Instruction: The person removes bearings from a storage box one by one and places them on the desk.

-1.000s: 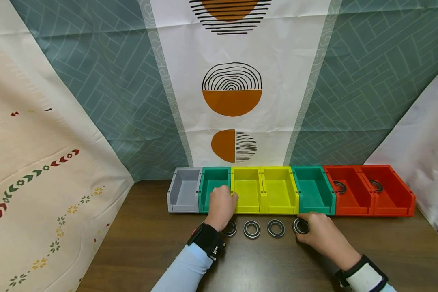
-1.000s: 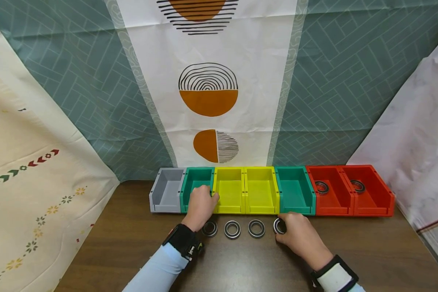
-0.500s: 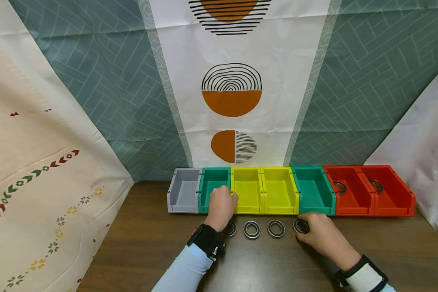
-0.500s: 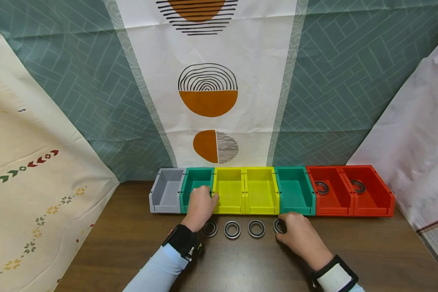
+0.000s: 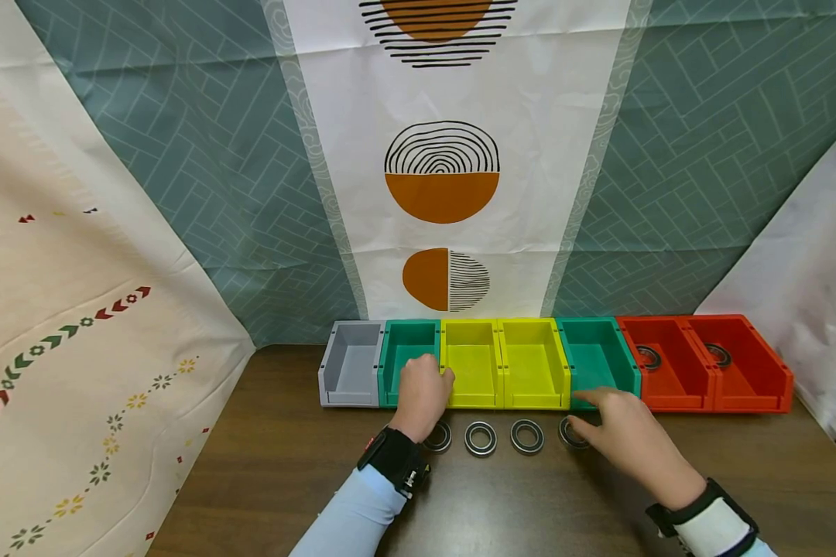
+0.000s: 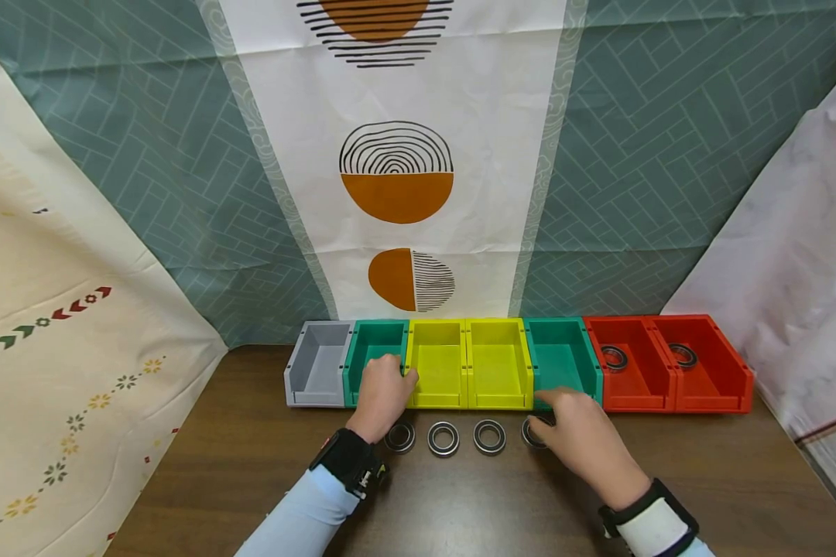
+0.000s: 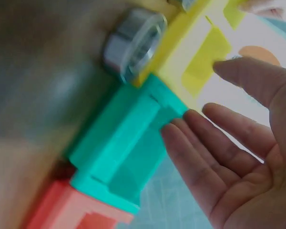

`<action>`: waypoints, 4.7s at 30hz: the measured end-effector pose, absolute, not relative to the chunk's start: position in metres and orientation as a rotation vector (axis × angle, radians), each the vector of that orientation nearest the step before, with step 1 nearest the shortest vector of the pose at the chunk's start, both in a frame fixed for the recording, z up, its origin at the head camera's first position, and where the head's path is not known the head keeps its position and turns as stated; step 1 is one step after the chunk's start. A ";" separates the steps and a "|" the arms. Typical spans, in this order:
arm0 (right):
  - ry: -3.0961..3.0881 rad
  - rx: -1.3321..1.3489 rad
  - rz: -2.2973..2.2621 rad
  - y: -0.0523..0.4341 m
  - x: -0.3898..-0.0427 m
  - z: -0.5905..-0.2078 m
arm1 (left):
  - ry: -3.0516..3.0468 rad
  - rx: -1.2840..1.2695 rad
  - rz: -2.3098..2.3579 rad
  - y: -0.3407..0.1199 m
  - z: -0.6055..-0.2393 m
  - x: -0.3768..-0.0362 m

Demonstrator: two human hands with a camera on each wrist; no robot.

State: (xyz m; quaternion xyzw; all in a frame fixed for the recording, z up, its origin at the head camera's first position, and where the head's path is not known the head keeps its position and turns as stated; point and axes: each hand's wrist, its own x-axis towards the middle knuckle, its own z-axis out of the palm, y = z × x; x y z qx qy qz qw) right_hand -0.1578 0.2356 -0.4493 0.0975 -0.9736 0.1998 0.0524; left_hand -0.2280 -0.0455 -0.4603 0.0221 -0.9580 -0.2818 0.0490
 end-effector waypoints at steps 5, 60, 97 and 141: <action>-2.772 0.303 0.575 0.246 -0.164 -0.433 | -2.915 0.059 -0.852 -0.046 -0.460 -0.227; -3.135 0.117 0.593 0.355 -0.234 -0.482 | -2.918 0.080 -0.854 -0.045 -0.461 -0.227; -3.229 0.097 0.486 0.350 -0.239 -0.480 | -2.893 0.055 -0.841 -0.047 -0.463 -0.228; -2.702 -0.005 0.558 0.346 -0.213 -0.460 | -2.919 0.075 -0.901 -0.047 -0.464 -0.228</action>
